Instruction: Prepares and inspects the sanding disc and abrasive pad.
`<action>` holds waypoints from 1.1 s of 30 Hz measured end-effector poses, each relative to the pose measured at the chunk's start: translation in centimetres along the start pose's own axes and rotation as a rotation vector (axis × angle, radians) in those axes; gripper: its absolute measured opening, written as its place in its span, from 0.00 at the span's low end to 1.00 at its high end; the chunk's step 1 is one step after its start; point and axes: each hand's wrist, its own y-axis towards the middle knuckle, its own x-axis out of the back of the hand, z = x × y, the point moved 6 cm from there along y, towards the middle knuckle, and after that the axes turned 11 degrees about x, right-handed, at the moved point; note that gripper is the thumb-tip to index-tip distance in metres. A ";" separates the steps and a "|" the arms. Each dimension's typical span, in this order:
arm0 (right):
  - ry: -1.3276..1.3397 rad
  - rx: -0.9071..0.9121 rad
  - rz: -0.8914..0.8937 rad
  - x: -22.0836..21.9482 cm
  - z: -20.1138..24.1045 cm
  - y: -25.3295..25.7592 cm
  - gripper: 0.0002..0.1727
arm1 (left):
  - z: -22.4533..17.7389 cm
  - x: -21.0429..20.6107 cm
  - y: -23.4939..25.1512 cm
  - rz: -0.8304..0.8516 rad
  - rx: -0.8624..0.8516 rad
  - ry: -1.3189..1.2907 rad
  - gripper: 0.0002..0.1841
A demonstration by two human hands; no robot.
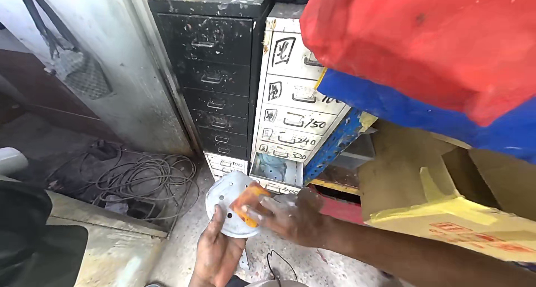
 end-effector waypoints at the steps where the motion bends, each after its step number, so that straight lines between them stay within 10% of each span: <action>1: -0.005 -0.002 0.020 -0.2 0.1 -0.1 0.23 | 0.1 -0.1 -0.1 -0.010 -0.005 -0.008 0.27; 33: 0.012 -0.167 0.479 -2.9 -1.3 3.5 0.24 | -0.6 1.0 2.5 -0.218 -0.171 0.060 0.22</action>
